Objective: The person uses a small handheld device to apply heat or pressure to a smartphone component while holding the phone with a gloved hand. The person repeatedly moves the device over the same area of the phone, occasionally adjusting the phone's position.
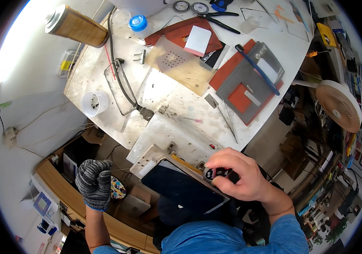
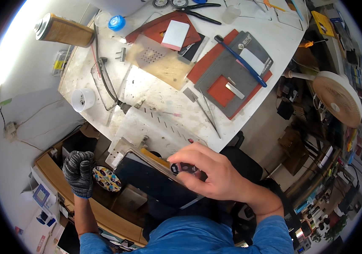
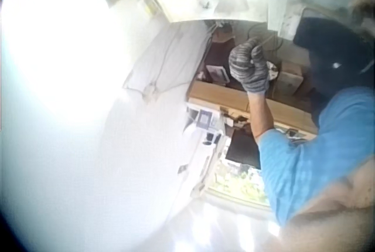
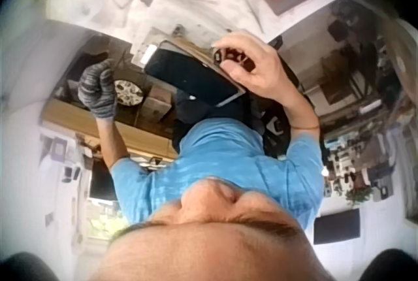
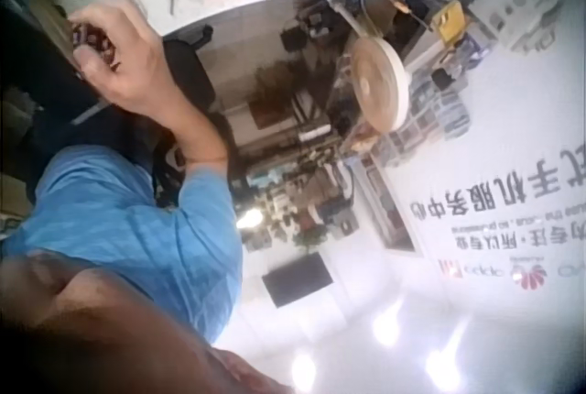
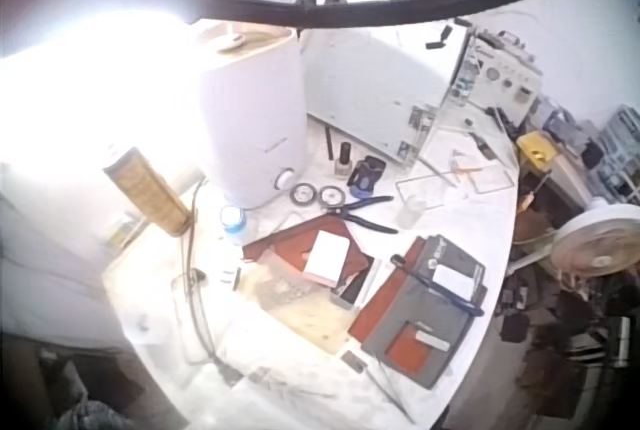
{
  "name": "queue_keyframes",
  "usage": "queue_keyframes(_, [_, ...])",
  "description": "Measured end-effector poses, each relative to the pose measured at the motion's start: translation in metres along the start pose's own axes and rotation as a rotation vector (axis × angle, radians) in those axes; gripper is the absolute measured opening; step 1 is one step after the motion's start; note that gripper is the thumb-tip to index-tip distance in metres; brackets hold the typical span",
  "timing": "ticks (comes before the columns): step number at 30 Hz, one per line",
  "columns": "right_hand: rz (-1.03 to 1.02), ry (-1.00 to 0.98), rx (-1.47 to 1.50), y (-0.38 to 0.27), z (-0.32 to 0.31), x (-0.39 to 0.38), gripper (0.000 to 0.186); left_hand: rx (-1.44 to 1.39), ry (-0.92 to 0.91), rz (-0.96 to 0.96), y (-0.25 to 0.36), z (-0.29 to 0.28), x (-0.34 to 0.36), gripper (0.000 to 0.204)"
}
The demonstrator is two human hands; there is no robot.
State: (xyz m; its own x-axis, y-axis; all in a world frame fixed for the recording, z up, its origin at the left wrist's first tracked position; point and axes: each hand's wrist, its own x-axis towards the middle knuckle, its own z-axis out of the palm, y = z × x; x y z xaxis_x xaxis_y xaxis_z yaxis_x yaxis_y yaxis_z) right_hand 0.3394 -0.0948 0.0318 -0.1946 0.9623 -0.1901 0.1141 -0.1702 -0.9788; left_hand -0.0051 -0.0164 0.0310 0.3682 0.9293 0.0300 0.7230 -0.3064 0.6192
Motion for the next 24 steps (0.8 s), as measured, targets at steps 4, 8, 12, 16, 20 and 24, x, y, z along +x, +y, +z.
queue_keyframes(4, [0.044,-0.047,-0.014,0.000,-0.001,-0.001,0.035,0.006,-0.013,0.004,0.000,-0.002,-0.002,0.030])
queue_keyframes(8, [0.042,-0.050,-0.048,-0.001,0.001,-0.004,0.034,-0.016,-0.020,0.002,-0.001,-0.002,-0.003,0.029])
queue_keyframes(12, [0.028,-0.032,-0.044,0.000,0.001,-0.006,0.033,-0.048,-0.035,-0.004,-0.002,-0.001,-0.004,0.024])
queue_keyframes(16, [0.029,-0.044,-0.059,0.001,-0.001,-0.012,0.034,0.002,-0.040,0.029,0.006,0.001,0.001,0.026])
queue_keyframes(20, [0.042,-0.042,-0.071,0.001,-0.004,-0.017,0.033,0.007,-0.054,0.040,0.011,0.003,0.005,0.025])
queue_keyframes(24, [0.081,-0.061,-0.072,-0.001,-0.009,-0.024,0.033,-0.131,-0.026,-0.025,0.010,0.008,0.005,0.026])
